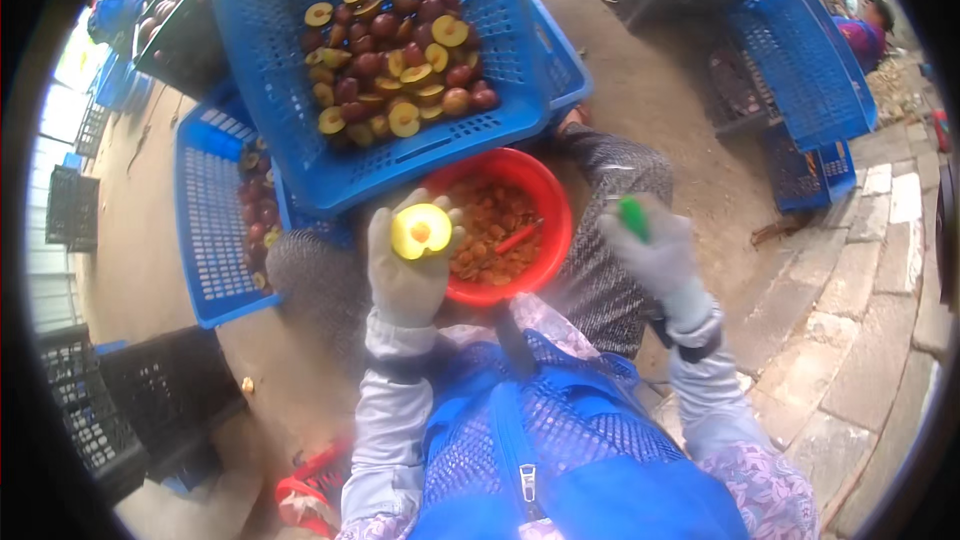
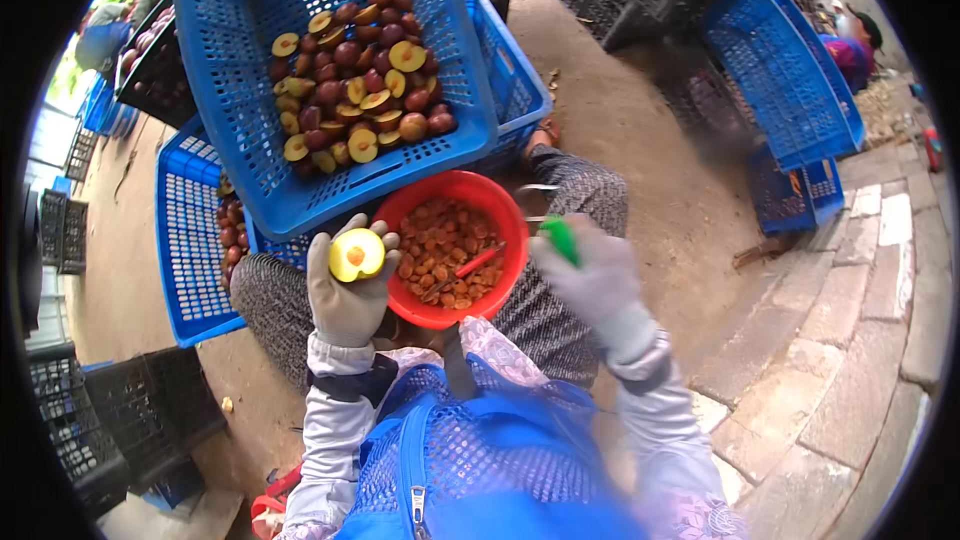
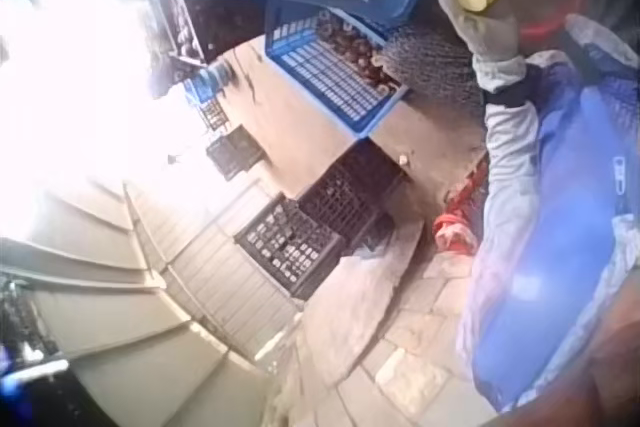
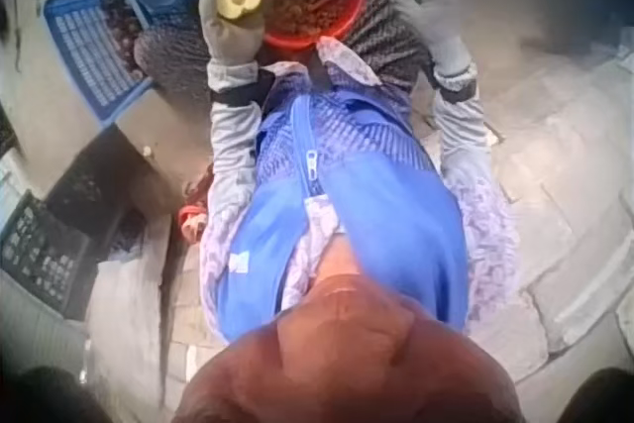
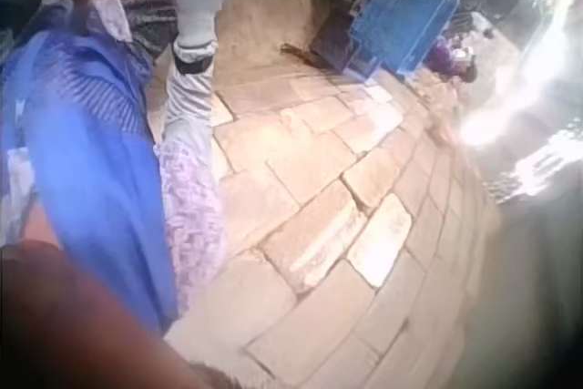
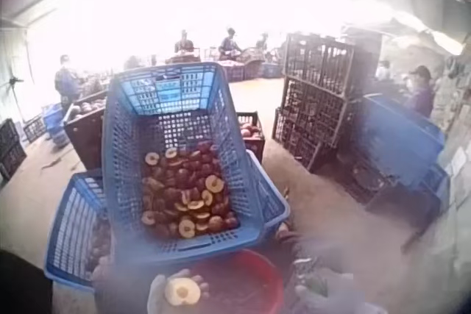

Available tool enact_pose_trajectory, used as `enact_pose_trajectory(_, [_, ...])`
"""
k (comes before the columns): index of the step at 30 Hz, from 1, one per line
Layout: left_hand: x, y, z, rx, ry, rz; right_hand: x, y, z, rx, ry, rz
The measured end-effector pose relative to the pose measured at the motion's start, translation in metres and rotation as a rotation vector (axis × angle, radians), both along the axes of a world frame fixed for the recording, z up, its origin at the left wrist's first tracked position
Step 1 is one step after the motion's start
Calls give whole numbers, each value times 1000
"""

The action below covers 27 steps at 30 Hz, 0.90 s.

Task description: Removing the pits from nectarines using a paring knife and placing the fruit into a red bucket.

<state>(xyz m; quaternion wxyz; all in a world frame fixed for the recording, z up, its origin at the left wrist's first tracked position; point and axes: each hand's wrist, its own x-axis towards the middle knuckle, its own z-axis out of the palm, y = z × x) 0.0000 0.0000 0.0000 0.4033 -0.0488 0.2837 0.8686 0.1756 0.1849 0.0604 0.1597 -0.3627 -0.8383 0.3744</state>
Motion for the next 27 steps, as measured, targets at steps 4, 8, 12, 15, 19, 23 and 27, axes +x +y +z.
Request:
enact_pose_trajectory(4, [3, 12, -6, -30, 150, 34, 71, 19, -3, 150, -467, -72])
enact_pose_trajectory(8, [3, 15, -4, 120, 37, -17, 85, -12, -34, 238, -617, -89])
enact_pose_trajectory(12, [4, 16, -3, 196, 56, -72, 83, -10, -60, 259, -562, -88])
enact_pose_trajectory(15, [10, 17, 3, 207, 62, -97, 100, 6, -66, 107, -450, 20])
enact_pose_trajectory(19, [12, 18, 2, 159, 60, -141, 108, 6, -44, -383, -515, -3])
enact_pose_trajectory(23, [17, 29, -3, 91, 36, -168, 121, 16, -56, -181, -477, 151])
enact_pose_trajectory(27, [26, 39, -12, -73, 83, -115, 63, 7, -34, -555, -189, 45])
